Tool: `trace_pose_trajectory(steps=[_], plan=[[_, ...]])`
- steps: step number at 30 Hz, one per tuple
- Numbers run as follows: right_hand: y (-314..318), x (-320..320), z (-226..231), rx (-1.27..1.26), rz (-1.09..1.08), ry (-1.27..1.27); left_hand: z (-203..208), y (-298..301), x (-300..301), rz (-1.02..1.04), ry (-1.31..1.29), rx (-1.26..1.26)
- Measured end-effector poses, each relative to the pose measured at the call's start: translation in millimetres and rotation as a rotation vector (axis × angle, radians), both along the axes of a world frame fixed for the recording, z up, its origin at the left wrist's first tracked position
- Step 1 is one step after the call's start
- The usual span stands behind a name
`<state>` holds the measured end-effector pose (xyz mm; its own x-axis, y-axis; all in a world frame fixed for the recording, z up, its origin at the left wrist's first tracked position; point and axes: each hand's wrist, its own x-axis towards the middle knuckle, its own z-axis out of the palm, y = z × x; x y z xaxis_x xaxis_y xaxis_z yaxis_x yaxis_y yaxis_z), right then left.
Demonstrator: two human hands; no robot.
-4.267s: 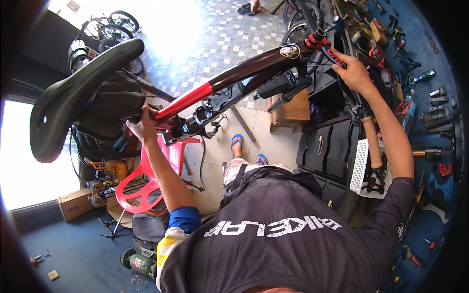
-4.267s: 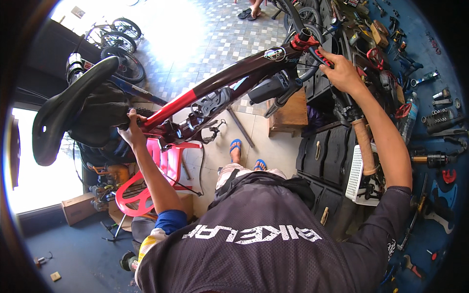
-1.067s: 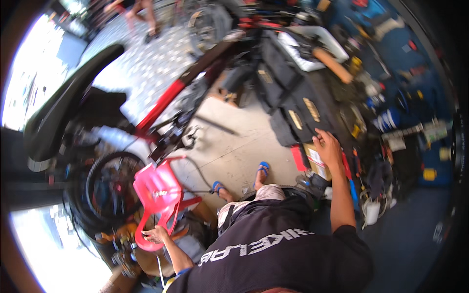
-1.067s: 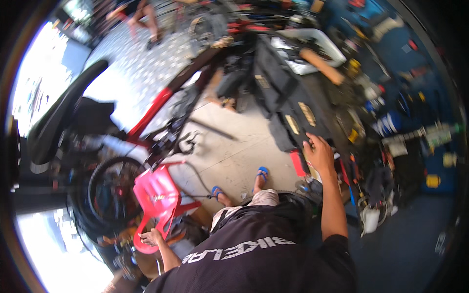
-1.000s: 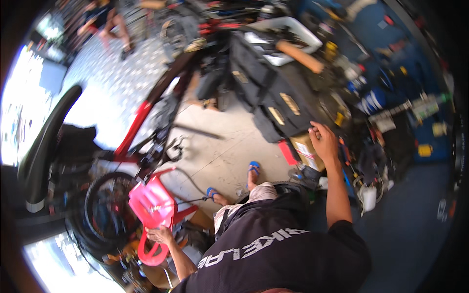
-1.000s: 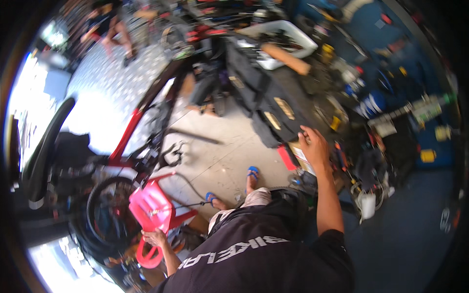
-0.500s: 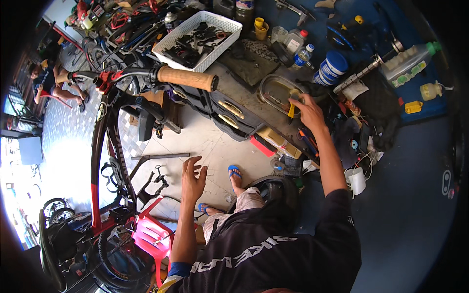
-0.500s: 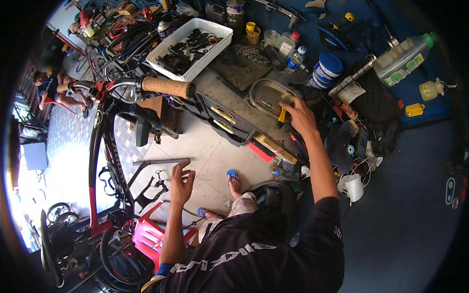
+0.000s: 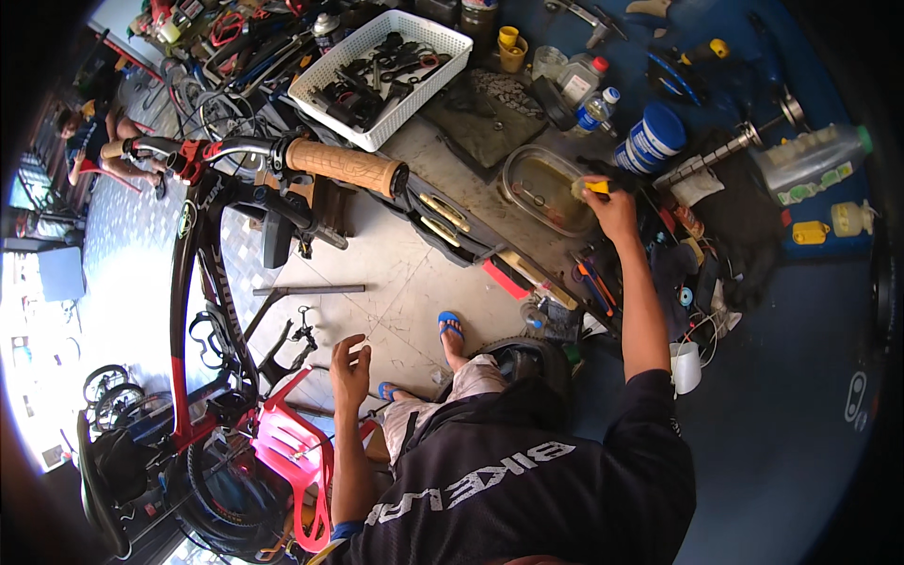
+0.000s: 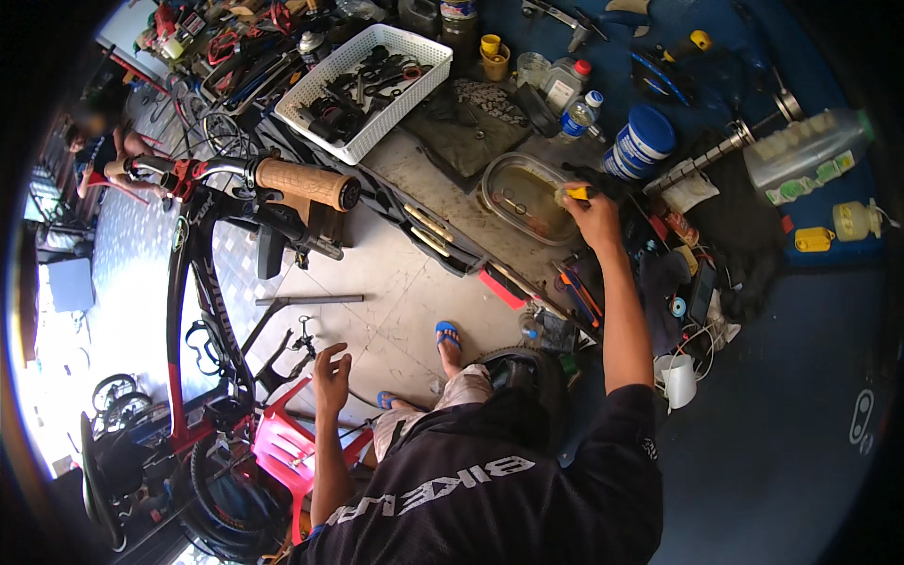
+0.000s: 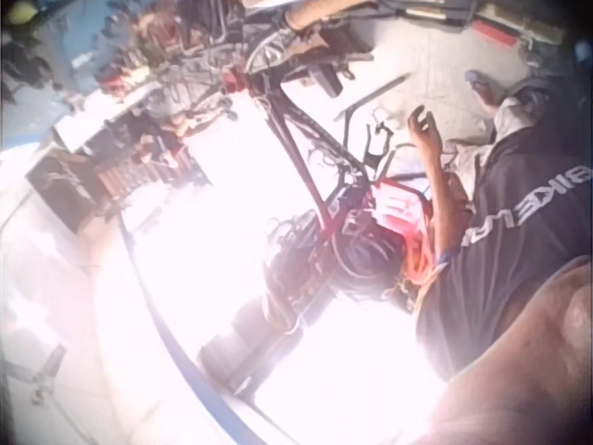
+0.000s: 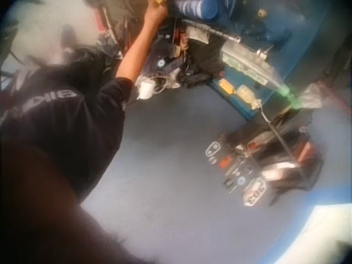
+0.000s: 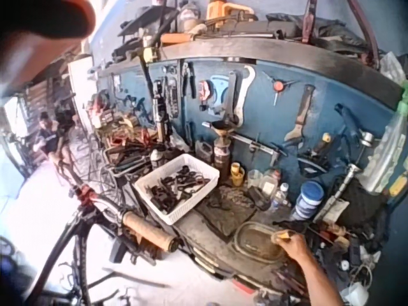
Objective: The person attaches a bicycle seat post to a red bicycle frame, then uses a screwdriver to tighten bolts securing the seat post. The person also handles a bicycle seat and adjusts components on the frame.
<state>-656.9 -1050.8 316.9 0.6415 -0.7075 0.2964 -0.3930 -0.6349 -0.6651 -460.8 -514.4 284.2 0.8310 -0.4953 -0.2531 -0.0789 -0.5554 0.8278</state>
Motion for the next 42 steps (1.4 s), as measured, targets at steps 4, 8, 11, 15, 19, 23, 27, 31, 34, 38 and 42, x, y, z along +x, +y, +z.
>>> trace_pose_trajectory(steps=[4, 8, 11, 15, 19, 23, 27, 31, 34, 38, 42], plan=[[-12, -11, -12, 0.116, -0.160, 0.182, 2, 9, 6, 0.078, 0.031, 0.073], [-3, -4, -26, 0.202, -0.199, 0.038, -12, 28, 8, 0.131, 0.005, 0.001], [14, -10, -15, -0.026, -0.171, 0.183, -18, 33, 3, 0.181, 0.124, 0.020], [6, -36, -20, 0.045, -0.008, 0.170, -42, 53, -4, 0.146, 0.121, 0.095], [34, -23, -10, -0.107, -0.018, 0.264, -118, 141, -15, 0.364, 0.078, 0.188], [34, -23, -19, -0.154, -0.084, 0.253, -186, 209, 9, 1.001, 0.585, -0.097], [23, -24, -26, -0.170, -0.033, 0.221, -253, 276, 57, 1.225, 0.600, -0.081], [28, -19, -29, -0.214, -0.034, 0.328, -308, 342, 110, 1.229, 0.599, -0.138], [28, -20, -23, -0.159, -0.077, 0.298, -334, 356, 138, 1.100, 0.539, -0.085], [17, -32, -18, -0.109, -0.097, 0.323, -355, 359, 158, 1.064, 0.564, -0.312], [31, -25, -22, -0.249, -0.213, 0.420, -356, 368, 156, 1.033, 0.599, -0.386]])
